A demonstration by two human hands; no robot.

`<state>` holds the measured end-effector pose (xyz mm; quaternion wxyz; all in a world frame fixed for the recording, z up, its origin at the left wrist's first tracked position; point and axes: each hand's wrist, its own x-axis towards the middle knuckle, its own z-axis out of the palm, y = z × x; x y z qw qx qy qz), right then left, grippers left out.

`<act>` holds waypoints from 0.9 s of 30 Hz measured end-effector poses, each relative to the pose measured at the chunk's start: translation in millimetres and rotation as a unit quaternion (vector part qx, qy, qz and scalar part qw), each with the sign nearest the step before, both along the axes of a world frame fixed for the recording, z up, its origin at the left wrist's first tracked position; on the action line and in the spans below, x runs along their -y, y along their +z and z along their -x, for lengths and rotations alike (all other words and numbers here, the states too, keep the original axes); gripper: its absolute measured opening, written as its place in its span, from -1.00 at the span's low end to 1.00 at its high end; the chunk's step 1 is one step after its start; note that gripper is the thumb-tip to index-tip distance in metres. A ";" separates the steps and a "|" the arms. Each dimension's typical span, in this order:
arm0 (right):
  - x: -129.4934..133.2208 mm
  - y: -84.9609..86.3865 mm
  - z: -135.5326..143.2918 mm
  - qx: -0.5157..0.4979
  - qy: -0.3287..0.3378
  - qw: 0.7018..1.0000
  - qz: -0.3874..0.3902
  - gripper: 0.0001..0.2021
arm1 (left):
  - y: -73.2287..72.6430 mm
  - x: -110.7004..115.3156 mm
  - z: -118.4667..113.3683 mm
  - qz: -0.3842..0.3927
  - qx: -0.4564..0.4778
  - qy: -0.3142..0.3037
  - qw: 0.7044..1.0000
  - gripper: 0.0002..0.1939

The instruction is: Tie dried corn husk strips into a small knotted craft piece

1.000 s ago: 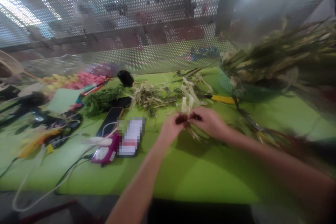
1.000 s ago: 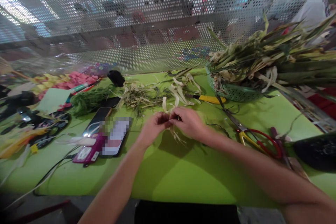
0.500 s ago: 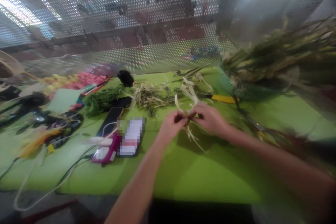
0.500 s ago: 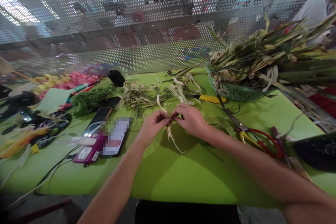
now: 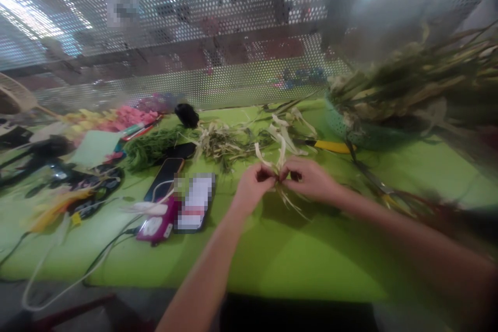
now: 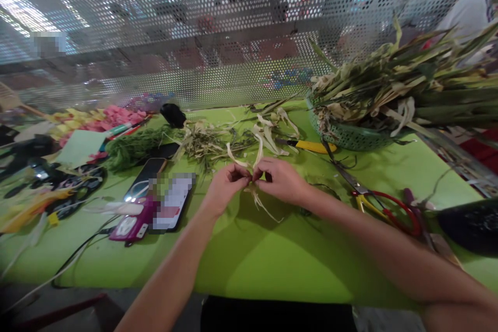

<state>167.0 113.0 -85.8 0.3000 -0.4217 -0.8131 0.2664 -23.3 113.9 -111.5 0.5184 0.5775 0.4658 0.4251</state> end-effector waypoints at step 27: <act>0.6 -14.1 5.6 -0.047 -0.061 0.995 0.070 -0.92 | -0.8 10.3 -9.8 -0.255 -0.206 0.054 0.943 -0.87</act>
